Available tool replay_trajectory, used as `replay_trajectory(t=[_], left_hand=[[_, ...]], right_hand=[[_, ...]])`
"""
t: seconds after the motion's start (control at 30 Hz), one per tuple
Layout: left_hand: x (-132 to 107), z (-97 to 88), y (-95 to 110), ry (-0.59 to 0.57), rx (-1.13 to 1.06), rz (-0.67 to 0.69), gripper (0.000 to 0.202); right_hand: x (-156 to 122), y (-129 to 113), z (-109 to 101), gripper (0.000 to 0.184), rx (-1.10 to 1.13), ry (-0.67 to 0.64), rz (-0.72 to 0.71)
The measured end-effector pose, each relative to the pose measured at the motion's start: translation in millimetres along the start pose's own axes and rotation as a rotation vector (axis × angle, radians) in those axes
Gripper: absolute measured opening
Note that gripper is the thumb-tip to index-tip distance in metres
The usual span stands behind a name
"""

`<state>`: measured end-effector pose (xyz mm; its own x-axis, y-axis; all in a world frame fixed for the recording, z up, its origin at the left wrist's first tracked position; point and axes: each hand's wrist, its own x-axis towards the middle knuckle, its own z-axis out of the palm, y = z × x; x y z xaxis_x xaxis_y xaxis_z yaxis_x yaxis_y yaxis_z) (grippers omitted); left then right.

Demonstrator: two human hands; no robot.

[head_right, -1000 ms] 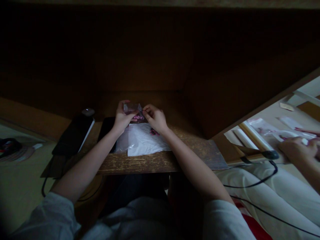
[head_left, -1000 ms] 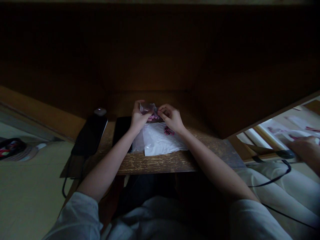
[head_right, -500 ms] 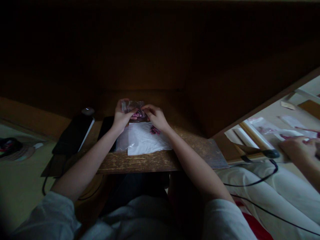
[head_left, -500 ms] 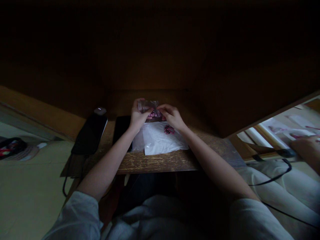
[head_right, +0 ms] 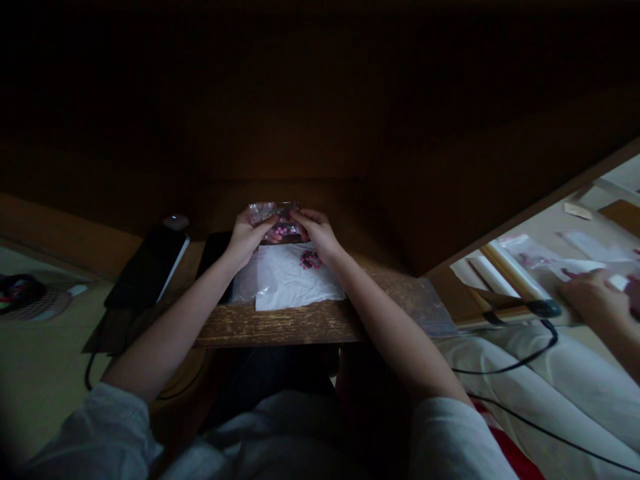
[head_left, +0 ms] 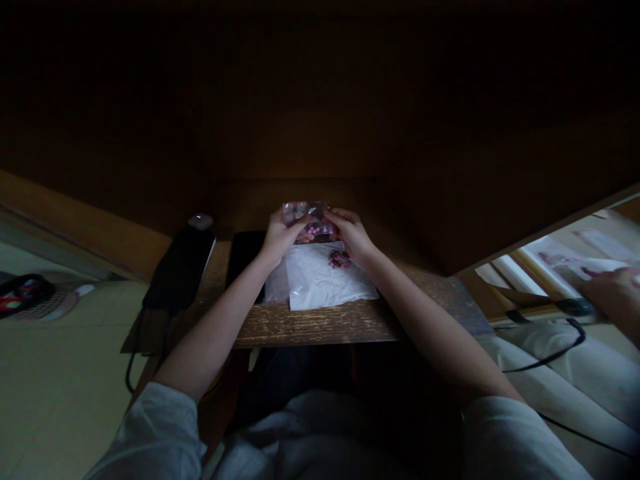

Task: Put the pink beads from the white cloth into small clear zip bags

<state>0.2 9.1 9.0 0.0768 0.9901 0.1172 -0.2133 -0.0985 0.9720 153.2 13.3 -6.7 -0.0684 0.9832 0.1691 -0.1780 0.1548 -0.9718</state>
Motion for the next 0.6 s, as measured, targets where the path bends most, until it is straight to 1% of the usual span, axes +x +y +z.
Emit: replay_trajectory(t=[0.17, 0.27, 0.37, 0.47, 0.6], left_hand=[[1.2, -2.2, 5.6, -0.076, -0.120, 0.027, 0.029], [1.8, -3.4, 7.4, -0.112, -0.182, 0.036, 0.028], [1.3, -3.7, 6.4, -0.152, -0.189, 0.087, 0.030], [0.2, -2.6, 4.4, -0.180, -0.131, 0.171, 0.034], [-0.8, -0.4, 2.3, -0.170, 0.085, 0.275, 0.035]], right_hand=[[0.8, -1.4, -0.1, 0.023, 0.061, 0.037, -0.027], [0.6, -6.1, -0.5, 0.021, 0.150, 0.070, 0.012], [0.9, -9.7, -2.1, 0.022, 0.257, 0.045, 0.084], [1.9, -9.9, -4.0, 0.023, 0.381, -0.019, 0.161], [2.1, -9.7, -4.9, 0.025, 0.486, -0.069, 0.225]])
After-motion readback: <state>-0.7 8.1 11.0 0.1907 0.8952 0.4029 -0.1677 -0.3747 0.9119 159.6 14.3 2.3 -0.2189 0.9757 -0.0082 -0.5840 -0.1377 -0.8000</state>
